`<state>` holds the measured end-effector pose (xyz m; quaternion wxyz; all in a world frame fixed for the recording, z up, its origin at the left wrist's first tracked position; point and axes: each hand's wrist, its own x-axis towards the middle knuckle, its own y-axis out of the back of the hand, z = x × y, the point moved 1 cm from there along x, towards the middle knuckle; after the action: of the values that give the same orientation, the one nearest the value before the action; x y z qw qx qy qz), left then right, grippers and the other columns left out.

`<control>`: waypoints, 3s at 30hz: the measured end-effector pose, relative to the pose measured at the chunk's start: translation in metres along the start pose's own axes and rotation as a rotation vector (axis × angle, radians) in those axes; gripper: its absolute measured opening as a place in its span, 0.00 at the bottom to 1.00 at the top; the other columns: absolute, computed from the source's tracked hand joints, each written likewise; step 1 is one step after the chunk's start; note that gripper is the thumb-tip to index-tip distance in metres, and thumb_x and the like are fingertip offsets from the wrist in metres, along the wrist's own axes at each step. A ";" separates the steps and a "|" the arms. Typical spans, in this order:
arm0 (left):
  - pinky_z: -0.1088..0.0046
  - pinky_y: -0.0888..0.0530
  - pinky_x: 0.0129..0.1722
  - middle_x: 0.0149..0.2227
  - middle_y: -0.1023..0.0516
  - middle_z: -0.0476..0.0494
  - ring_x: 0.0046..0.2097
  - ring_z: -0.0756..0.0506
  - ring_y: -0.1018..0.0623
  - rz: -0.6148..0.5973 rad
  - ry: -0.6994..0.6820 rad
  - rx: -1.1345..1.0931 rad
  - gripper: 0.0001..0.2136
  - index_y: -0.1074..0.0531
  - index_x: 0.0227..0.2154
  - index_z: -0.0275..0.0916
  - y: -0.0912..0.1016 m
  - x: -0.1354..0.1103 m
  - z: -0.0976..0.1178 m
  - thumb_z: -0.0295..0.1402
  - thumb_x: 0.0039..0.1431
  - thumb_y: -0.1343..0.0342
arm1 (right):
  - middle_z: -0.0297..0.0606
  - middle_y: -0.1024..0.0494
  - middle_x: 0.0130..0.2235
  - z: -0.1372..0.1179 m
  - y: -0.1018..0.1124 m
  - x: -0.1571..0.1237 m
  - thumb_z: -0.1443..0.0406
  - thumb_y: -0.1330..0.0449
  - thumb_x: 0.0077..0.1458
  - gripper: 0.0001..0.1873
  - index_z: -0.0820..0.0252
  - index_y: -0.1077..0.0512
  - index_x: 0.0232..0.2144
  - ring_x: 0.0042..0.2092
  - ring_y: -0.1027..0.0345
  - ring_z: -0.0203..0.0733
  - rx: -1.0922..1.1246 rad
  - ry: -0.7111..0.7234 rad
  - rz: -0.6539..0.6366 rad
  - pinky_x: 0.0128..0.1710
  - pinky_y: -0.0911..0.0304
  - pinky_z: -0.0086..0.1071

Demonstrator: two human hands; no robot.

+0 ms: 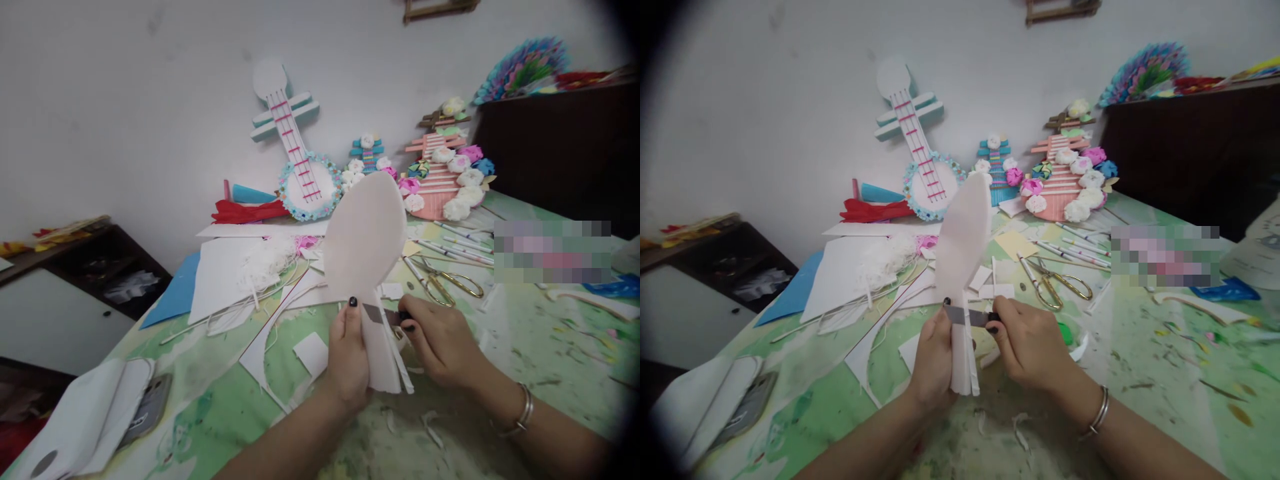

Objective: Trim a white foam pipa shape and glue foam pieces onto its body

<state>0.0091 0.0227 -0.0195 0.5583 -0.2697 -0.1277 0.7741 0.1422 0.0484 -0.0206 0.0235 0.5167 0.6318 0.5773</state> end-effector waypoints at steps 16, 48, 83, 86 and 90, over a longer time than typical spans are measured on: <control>0.79 0.36 0.26 0.26 0.28 0.49 0.27 0.52 0.30 -0.060 -0.070 0.148 0.12 0.30 0.32 0.36 0.009 0.002 -0.014 0.42 0.54 0.45 | 0.35 0.36 0.25 -0.003 -0.001 0.000 0.61 0.60 0.62 0.11 0.59 0.42 0.31 0.26 0.43 0.39 0.034 0.009 0.009 0.26 0.50 0.31; 0.81 0.35 0.19 0.20 0.32 0.54 0.19 0.54 0.31 -0.017 0.028 -0.044 0.16 0.34 0.30 0.37 0.003 0.003 0.008 0.46 0.49 0.42 | 0.33 0.33 0.24 0.024 0.004 0.009 0.58 0.58 0.62 0.16 0.59 0.38 0.29 0.25 0.40 0.37 0.072 -0.125 0.080 0.27 0.49 0.29; 0.68 0.31 0.51 0.46 0.24 0.40 0.50 0.43 0.27 -0.244 -0.189 -0.230 0.17 0.29 0.42 0.37 0.016 0.052 0.024 0.39 0.50 0.39 | 0.42 0.23 0.32 0.009 -0.023 0.000 0.70 0.46 0.51 0.10 0.62 0.30 0.37 0.32 0.29 0.42 -0.050 0.031 -0.109 0.30 0.40 0.30; 0.67 0.31 0.51 0.47 0.25 0.39 0.51 0.43 0.27 -0.283 -0.138 -0.206 0.17 0.29 0.42 0.36 0.018 0.056 0.023 0.39 0.50 0.39 | 0.44 0.22 0.34 0.010 -0.027 -0.001 0.71 0.46 0.50 0.12 0.63 0.30 0.39 0.33 0.28 0.43 -0.122 0.065 -0.117 0.30 0.40 0.31; 0.69 0.31 0.49 0.45 0.24 0.40 0.49 0.44 0.26 -0.244 -0.155 -0.170 0.18 0.29 0.41 0.37 0.019 0.057 0.022 0.40 0.49 0.38 | 0.43 0.22 0.34 0.010 -0.030 -0.001 0.72 0.46 0.49 0.13 0.63 0.31 0.39 0.32 0.28 0.44 -0.140 0.078 -0.141 0.29 0.41 0.30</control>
<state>-0.0318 0.0721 -0.0264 0.6118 -0.2380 -0.2670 0.7055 0.1307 0.0607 -0.0471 0.0754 0.4452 0.6250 0.6368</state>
